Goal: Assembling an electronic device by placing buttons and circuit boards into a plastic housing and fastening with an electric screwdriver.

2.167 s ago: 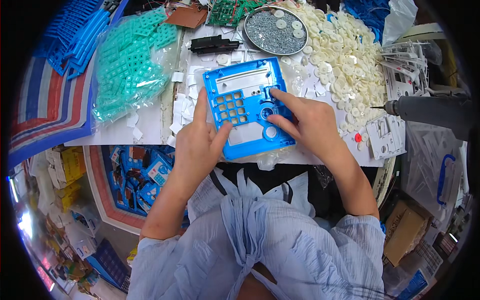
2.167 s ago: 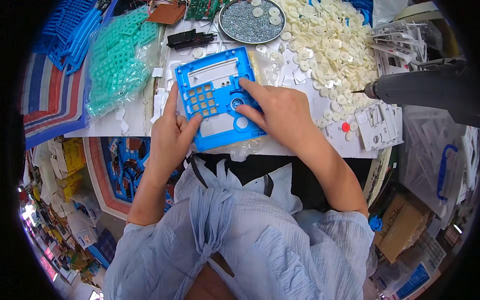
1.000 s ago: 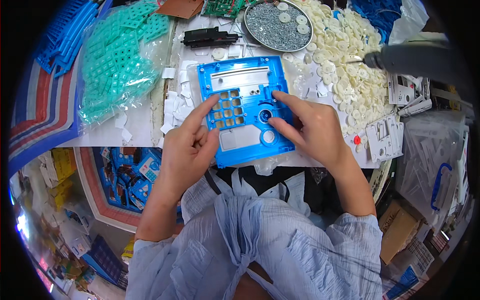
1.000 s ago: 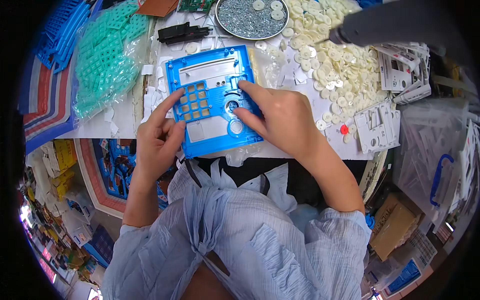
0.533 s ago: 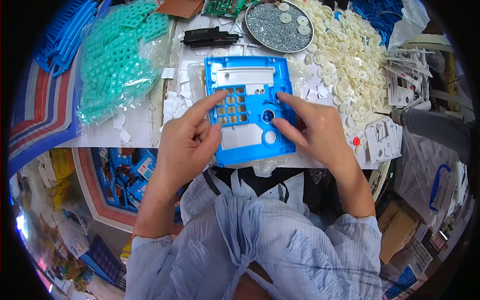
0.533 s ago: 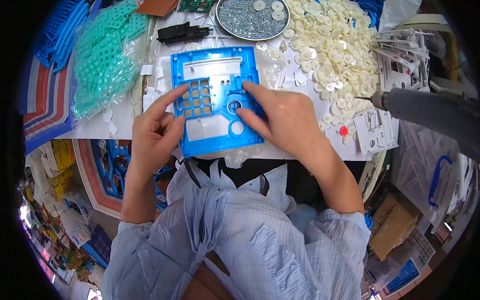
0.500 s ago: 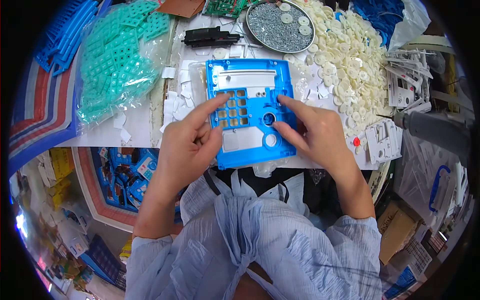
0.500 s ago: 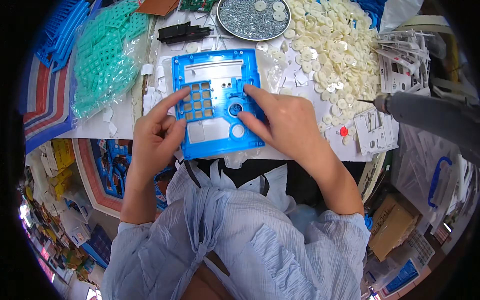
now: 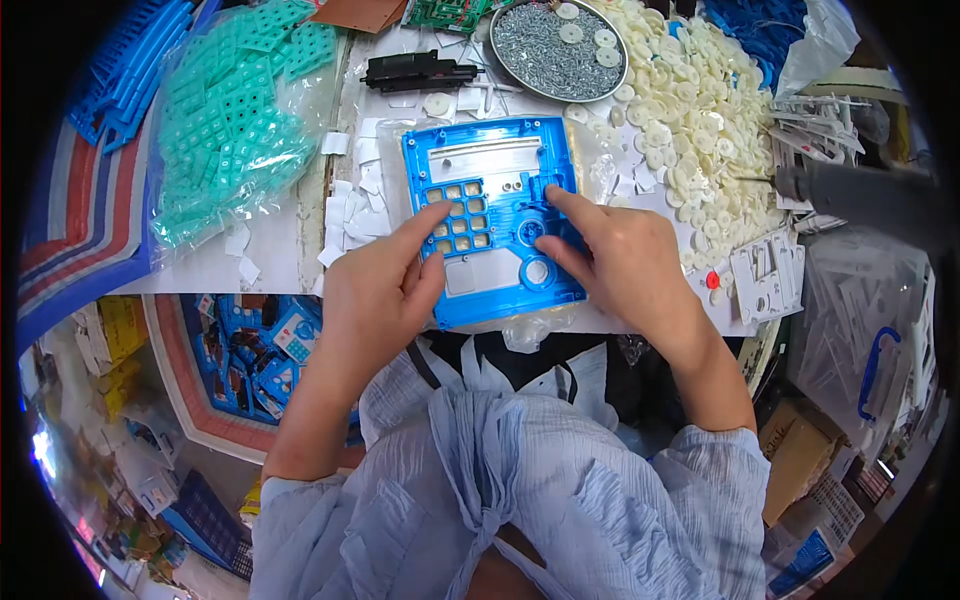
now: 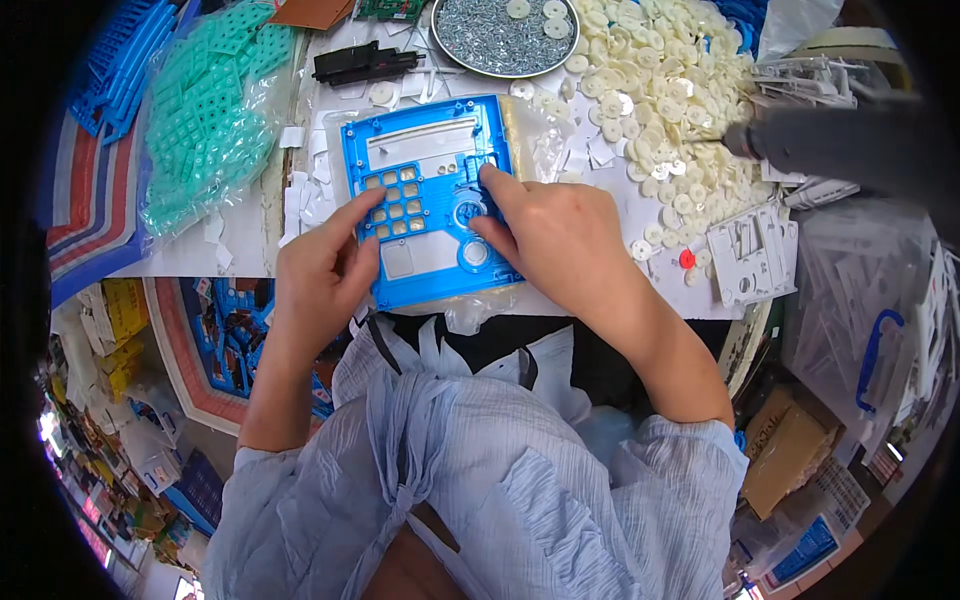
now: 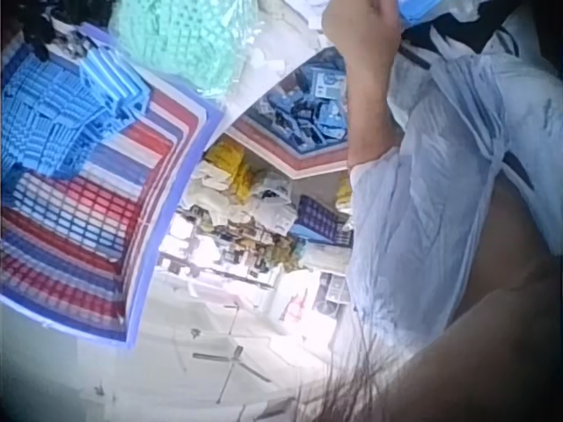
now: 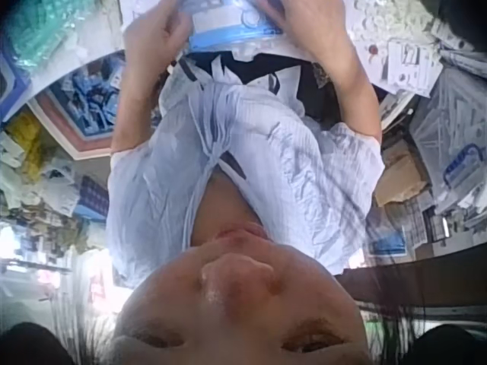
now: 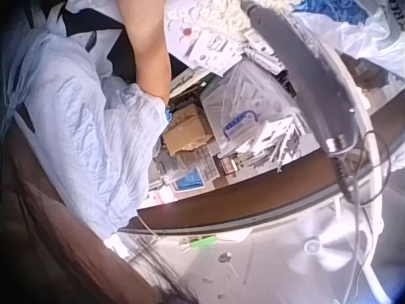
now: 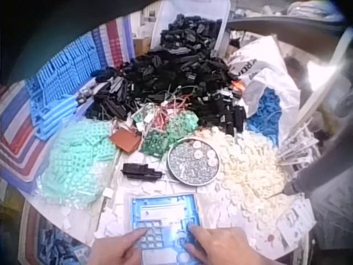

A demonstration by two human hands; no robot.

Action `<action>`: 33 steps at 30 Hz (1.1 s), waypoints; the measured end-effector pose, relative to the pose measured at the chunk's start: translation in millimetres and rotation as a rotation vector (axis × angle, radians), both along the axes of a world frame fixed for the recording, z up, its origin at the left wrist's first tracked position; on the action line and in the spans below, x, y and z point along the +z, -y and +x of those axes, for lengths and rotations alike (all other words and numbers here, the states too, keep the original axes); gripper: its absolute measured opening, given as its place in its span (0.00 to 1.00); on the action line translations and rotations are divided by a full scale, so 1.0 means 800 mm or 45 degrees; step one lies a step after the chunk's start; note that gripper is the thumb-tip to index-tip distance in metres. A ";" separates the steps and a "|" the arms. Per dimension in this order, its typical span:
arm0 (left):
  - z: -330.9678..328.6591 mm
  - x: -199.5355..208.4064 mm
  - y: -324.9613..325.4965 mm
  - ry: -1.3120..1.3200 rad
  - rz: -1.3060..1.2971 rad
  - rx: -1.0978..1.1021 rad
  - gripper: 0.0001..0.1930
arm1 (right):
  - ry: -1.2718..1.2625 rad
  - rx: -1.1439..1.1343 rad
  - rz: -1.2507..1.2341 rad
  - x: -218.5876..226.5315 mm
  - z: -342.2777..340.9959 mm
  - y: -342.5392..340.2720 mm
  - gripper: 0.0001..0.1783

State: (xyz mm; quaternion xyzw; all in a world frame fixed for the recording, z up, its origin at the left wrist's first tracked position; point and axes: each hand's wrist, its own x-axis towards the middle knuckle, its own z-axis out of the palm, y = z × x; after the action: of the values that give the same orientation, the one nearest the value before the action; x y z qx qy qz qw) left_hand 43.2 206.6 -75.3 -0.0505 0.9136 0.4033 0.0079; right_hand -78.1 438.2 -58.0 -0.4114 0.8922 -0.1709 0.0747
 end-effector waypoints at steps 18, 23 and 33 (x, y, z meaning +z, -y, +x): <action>-0.019 0.020 -0.004 -0.301 -0.668 -0.402 0.19 | -0.381 -0.483 0.052 -0.036 -0.094 -0.082 0.10; -0.018 0.036 -0.012 -0.363 -0.346 -0.281 0.15 | -0.300 -0.470 -0.210 -0.033 -0.080 -0.081 0.06; -0.002 0.032 -0.031 0.718 1.420 -0.220 0.11 | 0.112 0.310 -0.876 0.022 0.044 -0.015 0.16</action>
State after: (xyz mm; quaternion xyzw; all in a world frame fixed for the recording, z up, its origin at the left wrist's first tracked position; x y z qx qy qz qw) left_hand 41.2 231.1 -49.5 -0.0691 0.5296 0.7880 0.3063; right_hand -42.8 449.8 -40.1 -0.5078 0.7229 -0.4685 -0.0099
